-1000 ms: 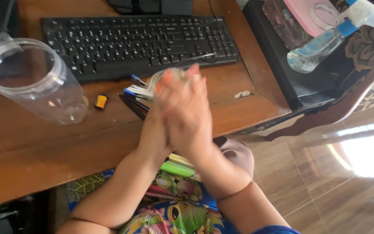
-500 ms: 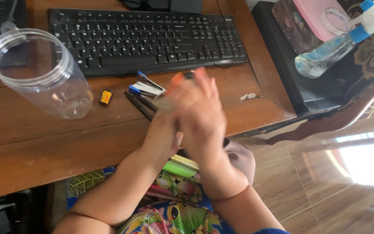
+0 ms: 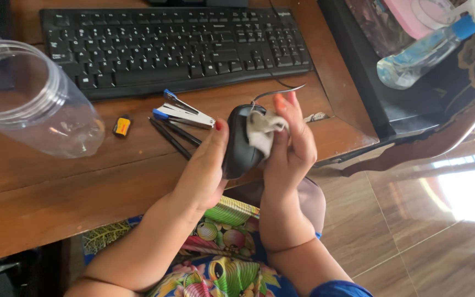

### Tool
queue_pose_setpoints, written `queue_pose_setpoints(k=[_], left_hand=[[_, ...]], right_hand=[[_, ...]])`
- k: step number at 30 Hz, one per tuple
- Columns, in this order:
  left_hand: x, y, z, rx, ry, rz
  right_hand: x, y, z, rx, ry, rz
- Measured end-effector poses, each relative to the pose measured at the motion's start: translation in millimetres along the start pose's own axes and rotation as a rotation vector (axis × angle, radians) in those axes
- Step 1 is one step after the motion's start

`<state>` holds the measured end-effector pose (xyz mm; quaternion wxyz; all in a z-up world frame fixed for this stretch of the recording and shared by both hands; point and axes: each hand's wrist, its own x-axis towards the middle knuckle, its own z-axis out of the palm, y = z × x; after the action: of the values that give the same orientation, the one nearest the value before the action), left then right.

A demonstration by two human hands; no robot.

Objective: The person cleans a wooden desk using a spray bottle and cloth. They wipe the desk surface, move a laptop and keyboard aside, clean a computer mouse, and wipe the side of a nearby cabinet.

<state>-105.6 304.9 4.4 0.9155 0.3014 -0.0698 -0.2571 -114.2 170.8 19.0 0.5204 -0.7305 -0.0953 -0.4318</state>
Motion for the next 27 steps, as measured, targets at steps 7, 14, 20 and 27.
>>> queue_pose_setpoints(k=[7,14,20,27], left_hand=[[-3.8,2.3,-3.9,-0.203,-0.109,0.093],[-3.3,5.4,6.2,0.095,-0.045,0.089],[4.5,22.2,20.2,-0.080,0.116,-0.044],[43.9,53.3,28.1,-0.052,0.231,-0.132]], right_hand=[[-25.4,-29.9,-1.1,-0.203,-0.319,-0.389],[8.6,1.4,-9.1,-0.330,-0.060,-0.129],[-1.4,-23.9,-4.6,-0.135,-0.153,-0.210],[83.3,-5.9,4.7,-0.269,-0.361,-0.344]])
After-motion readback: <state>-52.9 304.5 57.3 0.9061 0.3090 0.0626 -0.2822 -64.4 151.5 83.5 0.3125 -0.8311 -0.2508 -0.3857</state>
